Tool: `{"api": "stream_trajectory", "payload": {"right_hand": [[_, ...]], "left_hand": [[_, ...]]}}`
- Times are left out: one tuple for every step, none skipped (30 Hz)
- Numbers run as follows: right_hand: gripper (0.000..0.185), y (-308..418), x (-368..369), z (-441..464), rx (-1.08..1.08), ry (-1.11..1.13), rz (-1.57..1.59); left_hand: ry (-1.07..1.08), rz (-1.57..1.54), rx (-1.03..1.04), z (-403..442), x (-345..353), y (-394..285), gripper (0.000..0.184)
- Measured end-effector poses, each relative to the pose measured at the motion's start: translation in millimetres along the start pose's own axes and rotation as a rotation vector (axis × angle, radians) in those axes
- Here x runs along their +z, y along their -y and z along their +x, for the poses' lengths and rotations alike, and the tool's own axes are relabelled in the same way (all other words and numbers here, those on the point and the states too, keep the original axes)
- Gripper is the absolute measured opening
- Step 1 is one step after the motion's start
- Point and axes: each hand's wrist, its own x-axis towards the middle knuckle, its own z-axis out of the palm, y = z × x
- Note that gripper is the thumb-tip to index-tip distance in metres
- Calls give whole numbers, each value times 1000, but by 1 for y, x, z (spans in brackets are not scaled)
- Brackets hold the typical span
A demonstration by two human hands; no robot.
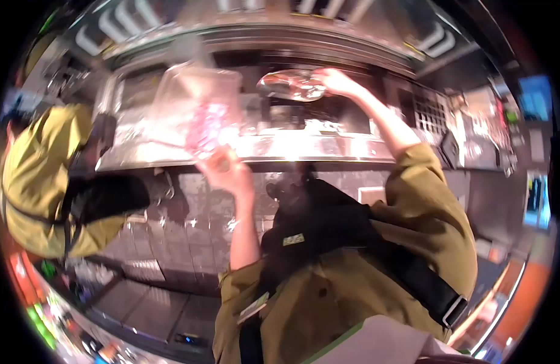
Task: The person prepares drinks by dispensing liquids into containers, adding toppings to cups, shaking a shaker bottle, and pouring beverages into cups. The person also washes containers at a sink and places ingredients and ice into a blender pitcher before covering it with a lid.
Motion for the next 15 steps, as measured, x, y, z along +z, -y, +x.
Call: {"api": "stream_trajectory", "payload": {"right_hand": [[33,-7,5,6,54,32,-106],[32,-30,6,39,-241,333,-639],[28,-61,27,61,-316,131,-724],[25,-44,47,55,-153,150,-788],[23,-25,67,48,8,176,-860],[19,-23,82,49,45,204,-1006],[15,-21,97,49,79,240,-1155],[12,-18,112,48,109,282,-1301],[19,-20,121,47,102,259,-1326],[26,-48,145,70,4,81,-1319],[30,-51,127,45,-236,-70,-1098],[29,-55,120,33,-272,-176,-874],[29,-63,97,12,-308,-285,-648],[27,-57,56,-34,-187,-399,-462],[25,-72,14,-84,-325,-724,-362]], "left_hand": [[-7,131,129,-1,-1,15,34],[143,-154,-293,14,-16,5,45],[98,-202,-243,7,-9,-2,57],[56,-249,-191,-1,-3,-10,70],[35,-324,-157,-6,-2,21,70],[36,-272,-176,-5,-4,18,72],[24,-41,-177,-3,-5,10,72],[-29,94,-112,-2,-2,-5,70],[13,21,-255,-3,-3,-19,73],[40,-68,-270,-4,-5,-18,74],[65,-152,-288,-6,-3,-21,74],[38,-136,-251,-2,-3,-15,72],[11,-124,-209,-5,3,-25,69],[-15,-89,-215,-6,4,-31,59],[1,-101,-113,-1,1,-2,54]]}}
